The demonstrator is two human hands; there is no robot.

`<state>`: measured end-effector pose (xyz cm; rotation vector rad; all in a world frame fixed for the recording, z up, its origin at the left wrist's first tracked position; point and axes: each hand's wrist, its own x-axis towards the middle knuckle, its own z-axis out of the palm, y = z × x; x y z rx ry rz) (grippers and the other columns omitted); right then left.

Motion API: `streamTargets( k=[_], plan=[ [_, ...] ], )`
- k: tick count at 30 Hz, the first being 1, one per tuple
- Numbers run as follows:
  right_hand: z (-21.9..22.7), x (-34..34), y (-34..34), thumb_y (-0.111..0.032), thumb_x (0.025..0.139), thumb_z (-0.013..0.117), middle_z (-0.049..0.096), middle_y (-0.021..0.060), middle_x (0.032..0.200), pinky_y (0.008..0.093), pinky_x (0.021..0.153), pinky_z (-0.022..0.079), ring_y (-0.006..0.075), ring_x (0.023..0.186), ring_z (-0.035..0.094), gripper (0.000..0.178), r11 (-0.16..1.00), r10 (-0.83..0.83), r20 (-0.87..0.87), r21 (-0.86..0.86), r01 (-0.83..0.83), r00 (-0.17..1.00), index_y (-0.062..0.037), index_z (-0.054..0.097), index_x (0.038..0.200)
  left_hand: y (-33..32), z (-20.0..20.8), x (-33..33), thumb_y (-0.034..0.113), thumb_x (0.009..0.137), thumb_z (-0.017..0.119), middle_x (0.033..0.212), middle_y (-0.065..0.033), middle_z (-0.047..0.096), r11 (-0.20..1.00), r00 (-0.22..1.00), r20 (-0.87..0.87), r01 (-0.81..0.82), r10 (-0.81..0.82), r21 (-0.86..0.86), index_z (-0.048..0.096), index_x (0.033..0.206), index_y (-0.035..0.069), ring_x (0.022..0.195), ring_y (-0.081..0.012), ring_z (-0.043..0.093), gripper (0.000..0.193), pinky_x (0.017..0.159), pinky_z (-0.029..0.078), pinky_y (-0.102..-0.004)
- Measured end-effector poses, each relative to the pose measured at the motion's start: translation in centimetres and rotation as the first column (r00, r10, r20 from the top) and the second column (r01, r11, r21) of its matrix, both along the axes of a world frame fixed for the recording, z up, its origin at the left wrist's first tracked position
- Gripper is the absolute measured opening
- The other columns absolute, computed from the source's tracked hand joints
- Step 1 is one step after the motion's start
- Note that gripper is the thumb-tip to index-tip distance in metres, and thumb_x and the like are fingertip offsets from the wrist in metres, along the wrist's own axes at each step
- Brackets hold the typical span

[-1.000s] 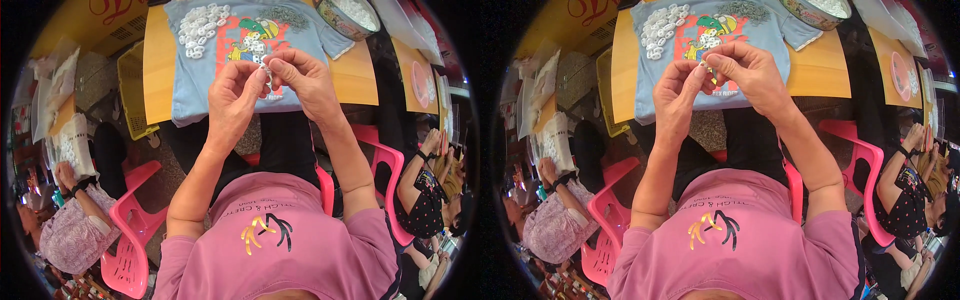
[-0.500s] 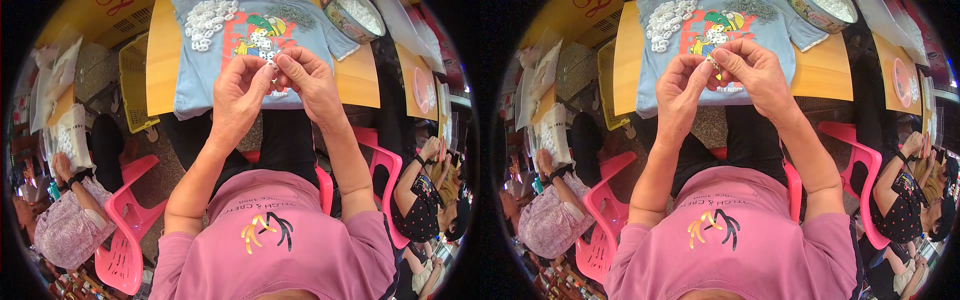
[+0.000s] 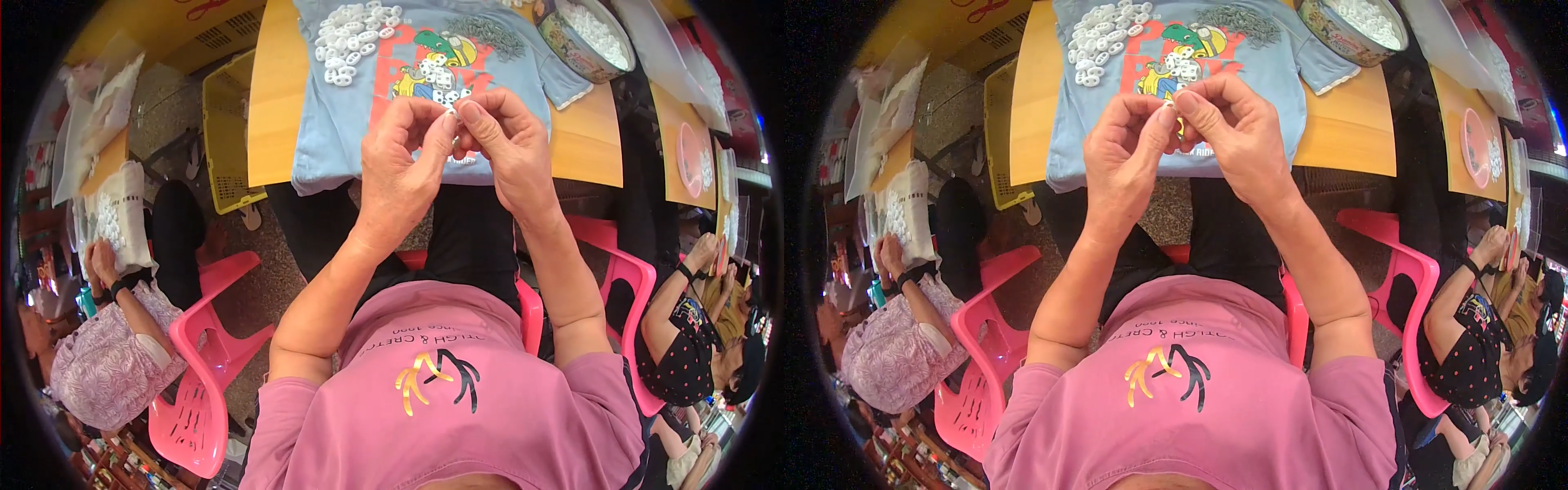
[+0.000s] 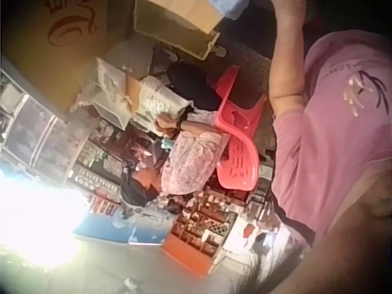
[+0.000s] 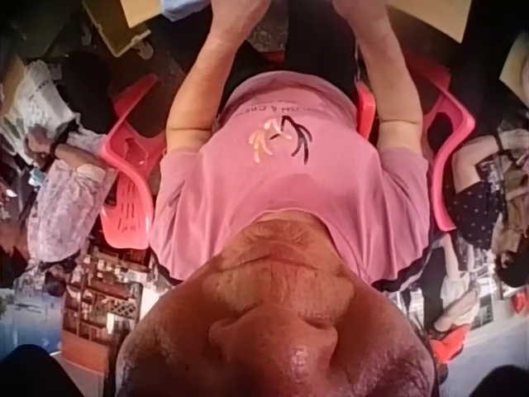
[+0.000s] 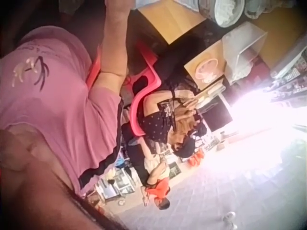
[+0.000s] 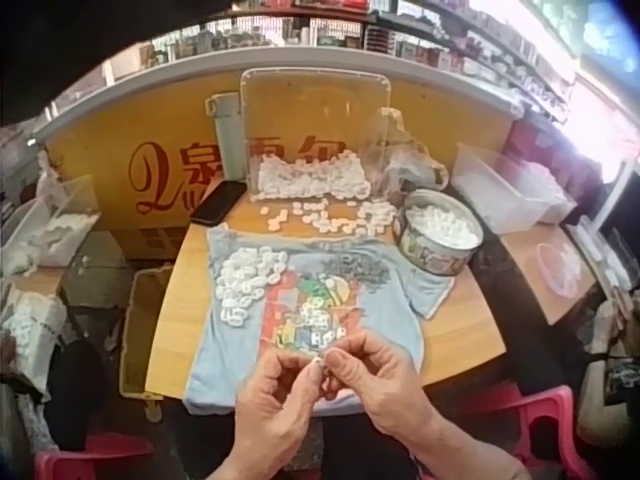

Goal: Assembling small white plastic components by inserting metal pins into them.

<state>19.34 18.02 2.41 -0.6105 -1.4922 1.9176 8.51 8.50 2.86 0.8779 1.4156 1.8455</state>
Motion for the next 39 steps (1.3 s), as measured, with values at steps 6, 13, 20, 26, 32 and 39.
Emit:
streamTargets(
  k=[6, 13, 20, 26, 32, 39],
  plan=[
    [-1.3, -0.3, -0.8, -0.012, 0.094, 0.062, 0.064, 0.0042, 0.086, 0.0247, 0.066, 0.051, 0.0102, 0.074, 0.061, 0.013, 0.996, -0.077, -0.032, 0.035, 0.078, 0.997, -0.0007, 0.061, 0.1, 0.6, -1.4, 0.0, 0.002, 0.089, 0.062, 0.073, -0.009, 0.065, 0.994, 0.982, -0.159, -0.093, 0.101, 0.058, 0.059, 0.086, -0.004, 0.064, -0.0138, 0.064, 0.007, 0.058, 0.051, -0.0264],
    [-1.7, -0.6, -0.2, -0.011, 0.095, 0.062, 0.065, 0.0043, 0.087, 0.0238, 0.067, 0.053, 0.0108, 0.074, 0.062, 0.012, 0.995, -0.094, 0.029, -0.036, 0.095, 0.995, -0.0003, 0.064, 0.099, 1.0, -2.0, -1.3, 0.005, 0.091, 0.062, 0.076, -0.007, 0.065, 0.998, 0.993, -0.111, -0.037, 0.031, -0.059, 0.058, 0.089, -0.003, 0.068, -0.0114, 0.064, 0.008, 0.06, 0.052, -0.0258],
    [1.7, 0.9, 1.7, 0.0, 0.088, 0.065, 0.064, 0.0093, 0.085, 0.0273, 0.063, 0.051, 0.0161, 0.073, 0.063, 0.007, 0.579, -0.083, 0.19, 0.808, -0.108, 0.978, 0.0033, 0.063, 0.094, -0.5, -0.4, -2.1, 0.009, 0.092, 0.063, 0.077, -0.0031, 0.063, 0.975, 0.976, 0.086, 0.209, -0.202, -0.079, 0.057, 0.091, -0.003, 0.068, -0.0067, 0.058, 0.014, 0.06, 0.048, -0.0226],
    [3.4, 0.8, 1.3, 0.002, 0.083, 0.067, 0.061, 0.0123, 0.081, 0.0314, 0.06, 0.048, 0.0257, 0.071, 0.061, 0.008, 0.345, -0.059, 0.159, 0.93, -0.129, 0.986, 0.0024, 0.059, 0.086, -1.4, 0.6, -1.5, 0.005, 0.09, 0.065, 0.074, -0.0043, 0.062, 0.983, 0.985, 0.027, 0.172, -0.171, -0.06, 0.058, 0.087, -0.003, 0.065, -0.0071, 0.057, 0.011, 0.056, 0.047, -0.0235],
    [2.7, 0.2, 0.9, -0.002, 0.088, 0.064, 0.06, 0.0092, 0.074, 0.0291, 0.057, 0.046, 0.0212, 0.067, 0.059, 0.008, 0.45, -0.036, 0.172, 0.882, -0.138, 0.984, 0.0018, 0.058, 0.084, -1.6, 0.2, -1.5, 0.0, 0.085, 0.066, 0.073, -0.0092, 0.064, 0.999, 0.978, -0.203, 0.053, -0.054, -0.012, 0.058, 0.084, -0.003, 0.062, -0.0124, 0.06, 0.009, 0.055, 0.047, -0.0276],
    [0.9, -1.8, 0.1, -0.008, 0.094, 0.059, 0.06, 0.0047, 0.073, 0.0242, 0.055, 0.044, 0.0101, 0.062, 0.056, 0.015, 0.695, 0.024, 0.258, 0.69, -0.202, 0.966, 0.0013, 0.059, 0.083, -2.2, -1.5, -2.8, -0.001, 0.085, 0.065, 0.074, -0.0106, 0.065, 0.998, 0.932, -0.359, -0.054, 0.058, 0.02, 0.059, 0.086, -0.003, 0.063, -0.0153, 0.062, 0.006, 0.057, 0.049, -0.0279]
  ],
)
